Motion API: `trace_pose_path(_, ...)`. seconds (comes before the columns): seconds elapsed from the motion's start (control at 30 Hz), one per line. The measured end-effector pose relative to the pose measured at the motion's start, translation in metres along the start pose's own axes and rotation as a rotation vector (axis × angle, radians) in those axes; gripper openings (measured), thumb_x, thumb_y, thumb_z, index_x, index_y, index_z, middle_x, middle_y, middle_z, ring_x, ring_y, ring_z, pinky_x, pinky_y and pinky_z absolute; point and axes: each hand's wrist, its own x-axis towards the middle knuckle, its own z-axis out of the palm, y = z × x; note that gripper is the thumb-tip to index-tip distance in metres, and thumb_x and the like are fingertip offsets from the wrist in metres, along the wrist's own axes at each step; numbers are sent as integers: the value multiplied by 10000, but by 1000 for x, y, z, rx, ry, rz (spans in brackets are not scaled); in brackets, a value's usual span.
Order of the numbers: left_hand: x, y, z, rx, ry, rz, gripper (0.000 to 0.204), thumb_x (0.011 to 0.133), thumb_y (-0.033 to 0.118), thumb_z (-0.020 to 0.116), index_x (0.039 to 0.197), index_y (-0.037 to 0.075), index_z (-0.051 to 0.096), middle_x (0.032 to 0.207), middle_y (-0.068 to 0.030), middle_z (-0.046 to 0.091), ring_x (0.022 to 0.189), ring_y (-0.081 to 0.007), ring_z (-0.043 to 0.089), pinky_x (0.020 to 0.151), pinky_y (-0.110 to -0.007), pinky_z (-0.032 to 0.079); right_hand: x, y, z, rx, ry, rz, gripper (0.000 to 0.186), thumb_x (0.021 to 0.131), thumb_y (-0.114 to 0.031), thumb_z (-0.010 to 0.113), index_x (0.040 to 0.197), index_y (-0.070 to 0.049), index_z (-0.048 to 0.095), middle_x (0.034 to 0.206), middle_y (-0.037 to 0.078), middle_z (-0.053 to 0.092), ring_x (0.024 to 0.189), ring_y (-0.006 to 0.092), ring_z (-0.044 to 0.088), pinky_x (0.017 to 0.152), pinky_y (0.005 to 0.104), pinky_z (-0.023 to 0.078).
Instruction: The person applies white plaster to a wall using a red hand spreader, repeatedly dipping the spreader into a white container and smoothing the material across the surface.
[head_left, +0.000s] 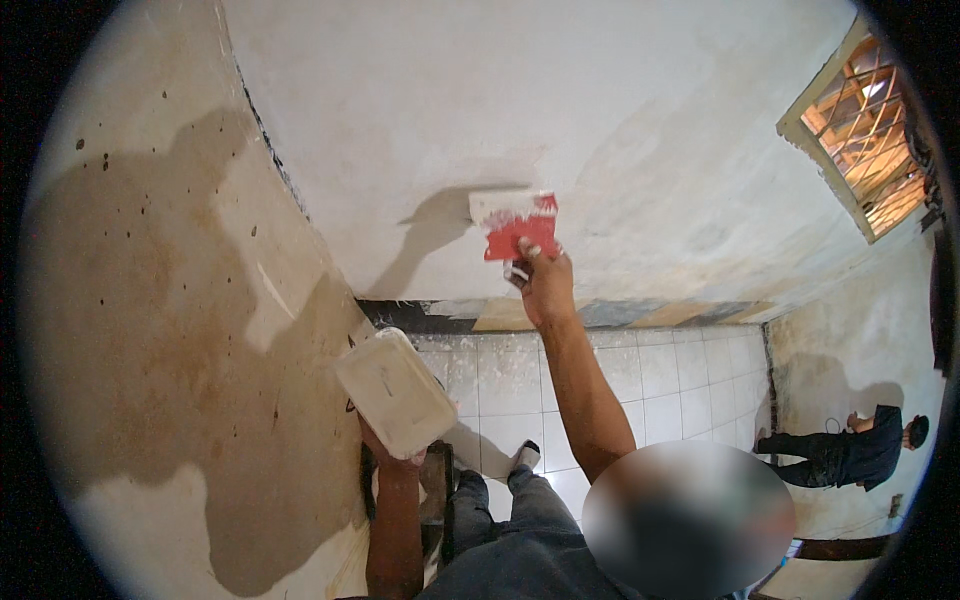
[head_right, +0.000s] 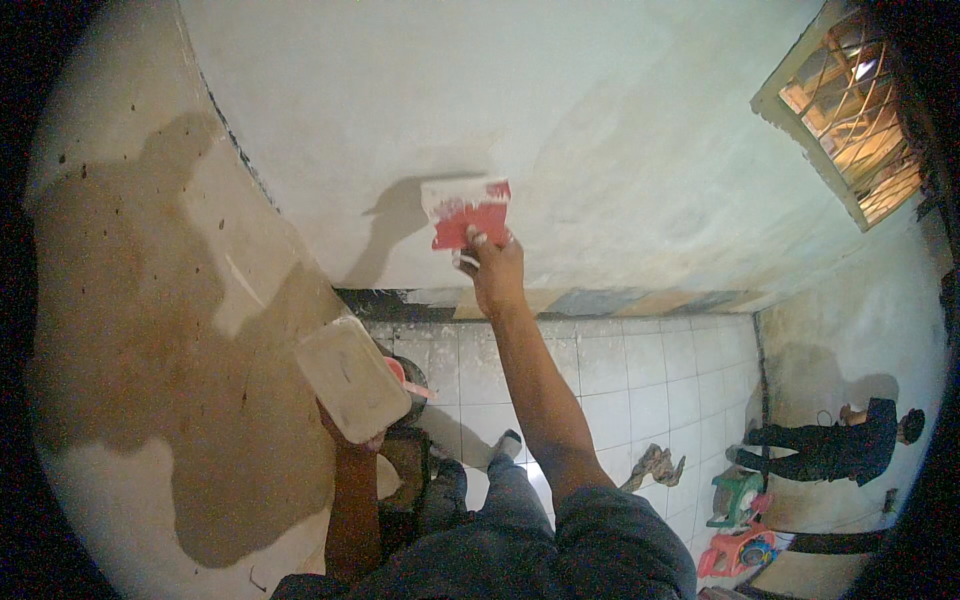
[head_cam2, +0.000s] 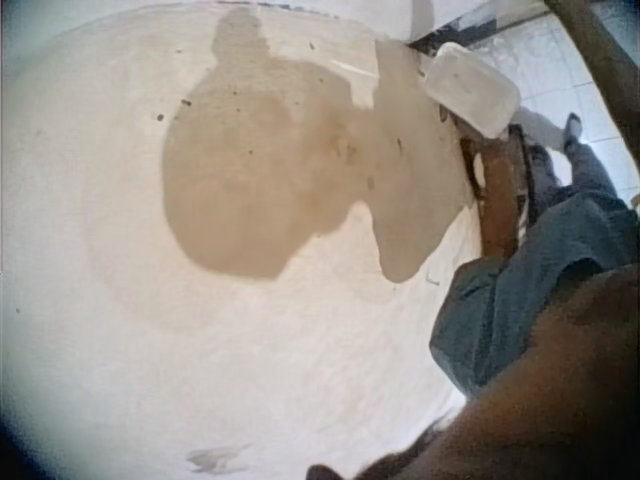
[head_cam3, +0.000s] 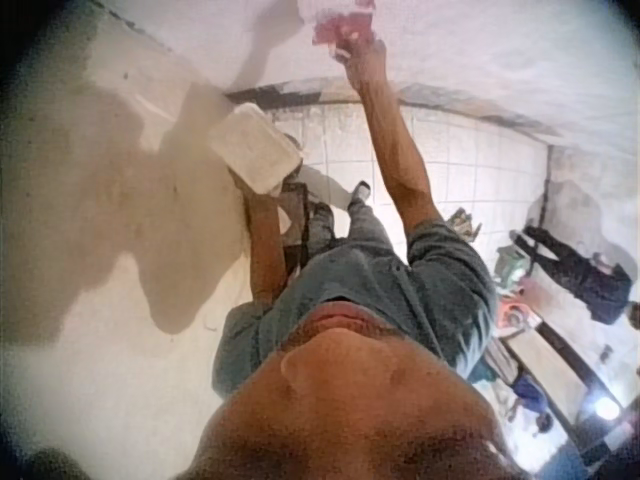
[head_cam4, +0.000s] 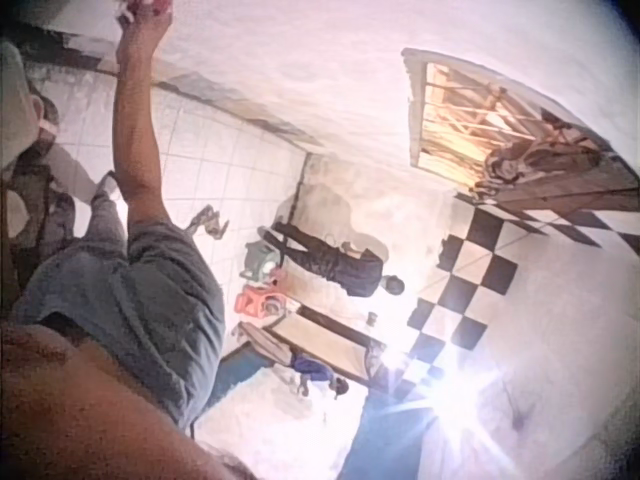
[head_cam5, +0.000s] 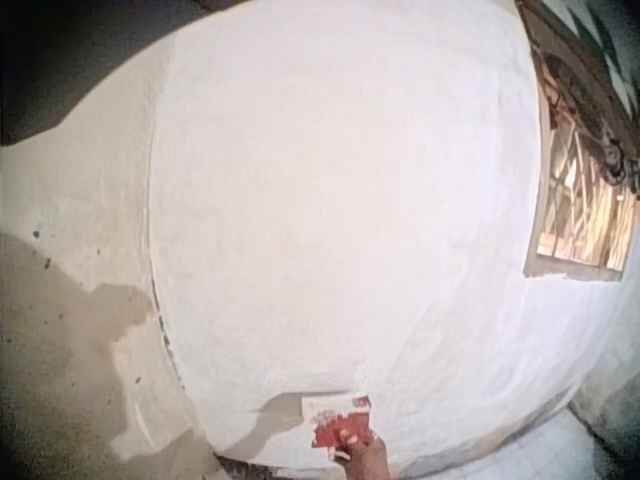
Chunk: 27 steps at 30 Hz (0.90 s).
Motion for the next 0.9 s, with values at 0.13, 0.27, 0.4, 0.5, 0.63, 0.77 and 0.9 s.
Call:
trace_pose_path(0.13,9,-6,-19,37,103,-20,765,858,606,634,1421,118,458,1377,-116,548,1198,-327,573,979,-557,489,-9,37,-13,-117,50,-134,142,915,-81,660,1001,-71,547,925,64,661,732,178,637,644,348,553)
trace_pose_path(0.27,-3,-10,12,-47,7,-31,671,878,521,655,1382,107,498,1325,-127,571,1178,-315,583,932,-524,523,3,48,-14,-865,226,-734,177,924,-159,671,947,-61,526,848,139,670,664,233,681,616,324,551)
trace_pose_path(0.4,6,-13,26,8,-160,48,678,908,513,603,1439,128,431,1397,-127,510,1240,-333,540,949,-575,493,46,59,-21,-1348,-27,-1337,220,748,19,703,820,-86,523,694,43,542,588,196,588,525,342,485)
trace_pose_path(0.5,6,-17,5,-87,-114,25,681,910,517,595,1443,131,424,1403,-125,504,1246,-332,535,954,-575,489,85,81,-32,-1427,-87,-1530,175,762,-97,719,805,-108,550,725,34,546,571,204,562,493,355,451)
trace_pose_path(0.63,-1,-24,-42,-235,13,-2,684,913,523,583,1450,134,414,1411,-122,497,1254,-329,529,962,-575,483,120,111,-38,-1739,-154,-1436,159,842,-208,678,925,-110,584,860,47,584,651,198,613,553,339,506)
trace_pose_path(0.77,-1,-28,-78,-307,77,-10,687,916,528,572,1456,138,404,1420,-119,490,1262,-326,522,970,-575,478,90,127,-45,-1671,-272,-1485,158,821,-204,703,896,-120,592,808,30,565,636,178,614,541,316,502)
trace_pose_path(0.9,4,-37,-103,-350,96,-17,691,919,534,561,1463,141,394,1428,-116,483,1270,-324,515,978,-575,472,84,120,-41,-1511,-118,-1639,160,765,-157,734,803,-156,579,714,-6,503,583,149,553,494,295,439)
